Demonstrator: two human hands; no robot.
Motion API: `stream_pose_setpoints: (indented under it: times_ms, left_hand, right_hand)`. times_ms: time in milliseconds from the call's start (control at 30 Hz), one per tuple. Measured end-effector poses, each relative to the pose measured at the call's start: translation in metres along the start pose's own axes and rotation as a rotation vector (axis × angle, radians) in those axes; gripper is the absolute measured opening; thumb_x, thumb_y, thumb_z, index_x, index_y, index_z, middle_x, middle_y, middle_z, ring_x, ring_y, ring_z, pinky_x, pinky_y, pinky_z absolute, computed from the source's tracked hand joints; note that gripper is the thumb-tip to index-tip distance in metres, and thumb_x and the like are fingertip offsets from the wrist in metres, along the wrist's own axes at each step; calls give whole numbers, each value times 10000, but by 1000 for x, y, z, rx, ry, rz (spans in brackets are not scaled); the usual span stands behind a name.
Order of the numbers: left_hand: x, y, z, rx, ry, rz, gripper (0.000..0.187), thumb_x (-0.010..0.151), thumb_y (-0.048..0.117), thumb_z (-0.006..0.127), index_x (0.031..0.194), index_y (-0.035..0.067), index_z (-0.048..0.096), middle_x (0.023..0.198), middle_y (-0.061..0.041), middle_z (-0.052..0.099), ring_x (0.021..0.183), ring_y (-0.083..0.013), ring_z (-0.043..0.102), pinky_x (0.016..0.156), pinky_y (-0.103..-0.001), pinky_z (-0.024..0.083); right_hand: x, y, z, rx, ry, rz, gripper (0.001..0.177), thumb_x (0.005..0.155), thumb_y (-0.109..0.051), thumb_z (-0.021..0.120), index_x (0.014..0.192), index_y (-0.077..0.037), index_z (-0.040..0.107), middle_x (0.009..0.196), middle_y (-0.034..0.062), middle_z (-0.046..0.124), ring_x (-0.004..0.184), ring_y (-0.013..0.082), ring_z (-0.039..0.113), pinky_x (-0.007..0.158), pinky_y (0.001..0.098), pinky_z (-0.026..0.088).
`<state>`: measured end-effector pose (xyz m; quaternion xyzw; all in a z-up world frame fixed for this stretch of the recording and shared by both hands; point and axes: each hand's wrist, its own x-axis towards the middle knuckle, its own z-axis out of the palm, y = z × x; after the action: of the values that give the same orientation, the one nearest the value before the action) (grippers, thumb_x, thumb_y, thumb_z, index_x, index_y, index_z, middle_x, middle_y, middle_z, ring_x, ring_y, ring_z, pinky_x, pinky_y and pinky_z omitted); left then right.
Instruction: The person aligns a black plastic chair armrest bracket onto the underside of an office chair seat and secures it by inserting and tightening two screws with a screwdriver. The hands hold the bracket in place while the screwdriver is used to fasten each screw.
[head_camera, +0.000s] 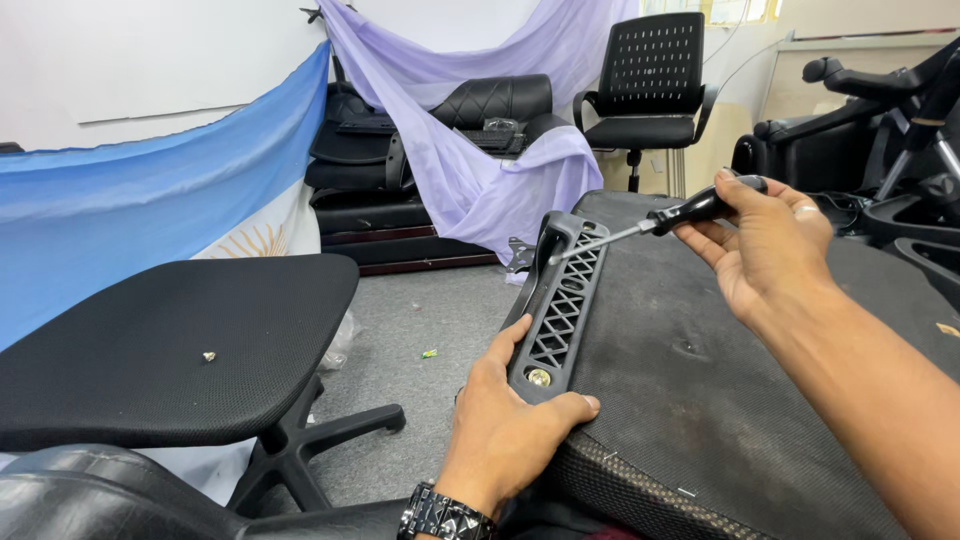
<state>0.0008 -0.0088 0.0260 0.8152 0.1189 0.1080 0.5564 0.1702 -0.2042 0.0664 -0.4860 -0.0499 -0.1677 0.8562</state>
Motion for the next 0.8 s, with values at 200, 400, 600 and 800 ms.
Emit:
stream_pose_setpoints:
  times_ms: [200,400,600,800]
  left_hand:
    - [-10,-10,0,17,17,72,1058,558,265,837,1534,129,452,1314,-146,638,1182,-238,671,1015,-337,507]
    - [-12,-32,2,-273,-58,115,1005,597,190,818,1504,42,409,1322,-168,673,1212,-245,689,1029,-347,528]
    - [-5,-57,-1,-299,-56,85,1024,628,165,841,1543,24,404,1312,-176,624,1212,-257,651,1044,-367,512]
    - [1,-75,-7,-348,-41,66,1035,615,196,842,1546,14,428,1326,-186,599,1239,-279,617,1076,-406,484]
  right_hand:
    - [28,23,-20,162,92,104,160,962,-81,628,1050,37,566,1060,157,642,1007,291,738,924,480,605]
    - [23,51,-30,199,99,235,184,976,-91,626,1045,54,537,1066,162,598,1004,289,711,948,497,592]
    - [16,68,-20,116,-65,201,140,991,-87,617,1045,-17,509,1057,130,574,1009,267,681,958,509,579]
    - [11,78,0,21,-88,203,186,997,-102,611,1111,-24,488,1058,119,600,1013,269,711,960,502,584]
